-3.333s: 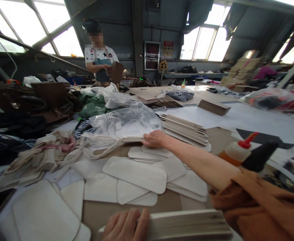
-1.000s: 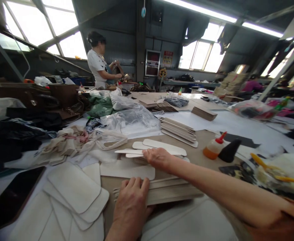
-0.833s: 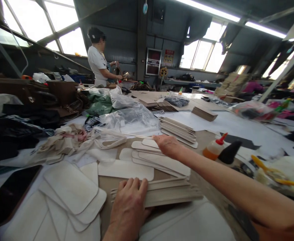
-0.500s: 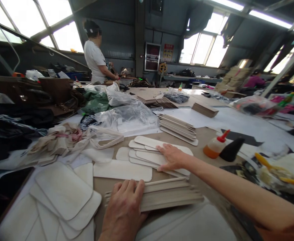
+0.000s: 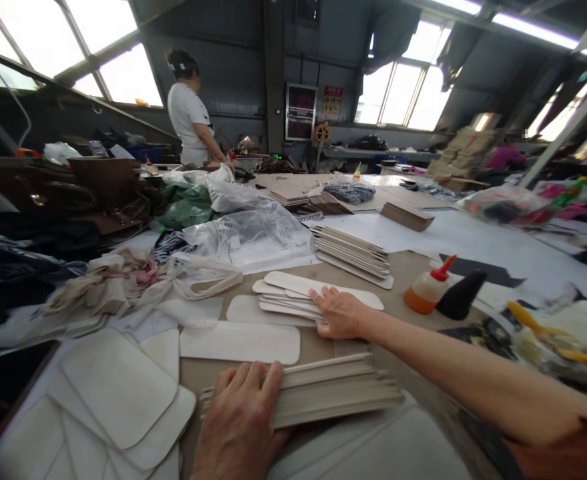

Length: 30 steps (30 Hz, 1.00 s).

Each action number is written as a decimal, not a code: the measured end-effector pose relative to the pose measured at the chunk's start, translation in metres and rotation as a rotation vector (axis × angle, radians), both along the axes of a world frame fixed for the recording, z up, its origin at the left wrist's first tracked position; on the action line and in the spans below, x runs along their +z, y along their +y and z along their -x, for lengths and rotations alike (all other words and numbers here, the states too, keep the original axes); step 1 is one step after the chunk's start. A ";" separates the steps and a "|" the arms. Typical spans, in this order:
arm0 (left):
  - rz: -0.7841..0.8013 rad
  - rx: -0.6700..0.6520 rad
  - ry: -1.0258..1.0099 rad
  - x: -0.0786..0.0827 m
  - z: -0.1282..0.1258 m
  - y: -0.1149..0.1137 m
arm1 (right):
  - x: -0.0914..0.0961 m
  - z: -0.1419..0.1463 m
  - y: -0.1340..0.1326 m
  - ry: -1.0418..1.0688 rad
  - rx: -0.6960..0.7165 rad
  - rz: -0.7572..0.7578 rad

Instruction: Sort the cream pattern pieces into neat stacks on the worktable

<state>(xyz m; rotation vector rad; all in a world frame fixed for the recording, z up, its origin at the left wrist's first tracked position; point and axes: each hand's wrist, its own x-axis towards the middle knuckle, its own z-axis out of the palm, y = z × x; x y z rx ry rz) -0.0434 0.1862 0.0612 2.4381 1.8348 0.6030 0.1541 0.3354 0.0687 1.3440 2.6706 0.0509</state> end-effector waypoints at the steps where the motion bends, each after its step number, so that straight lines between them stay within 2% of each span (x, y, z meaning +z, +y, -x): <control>1: 0.001 -0.001 -0.001 0.000 0.000 0.000 | 0.005 -0.001 0.003 0.009 -0.016 0.008; 5: 0.005 -0.007 -0.013 -0.001 0.000 0.000 | 0.028 -0.009 0.027 0.041 -0.115 0.032; 8: -0.019 -0.005 -0.025 -0.003 0.001 0.001 | 0.037 -0.013 0.047 0.038 -0.189 0.029; 13: -0.037 -0.015 -0.033 -0.009 0.003 0.002 | 0.028 -0.016 0.062 0.038 -0.265 0.035; 18: -0.019 -0.019 -0.030 -0.011 0.004 0.003 | 0.019 -0.018 0.066 0.029 -0.264 0.066; 24: -0.039 -0.009 -0.022 -0.011 0.004 0.004 | 0.025 -0.013 0.065 0.016 -0.325 0.007; 30: 0.039 0.003 -0.025 -0.005 0.003 0.003 | 0.024 -0.018 0.059 0.023 -0.409 -0.015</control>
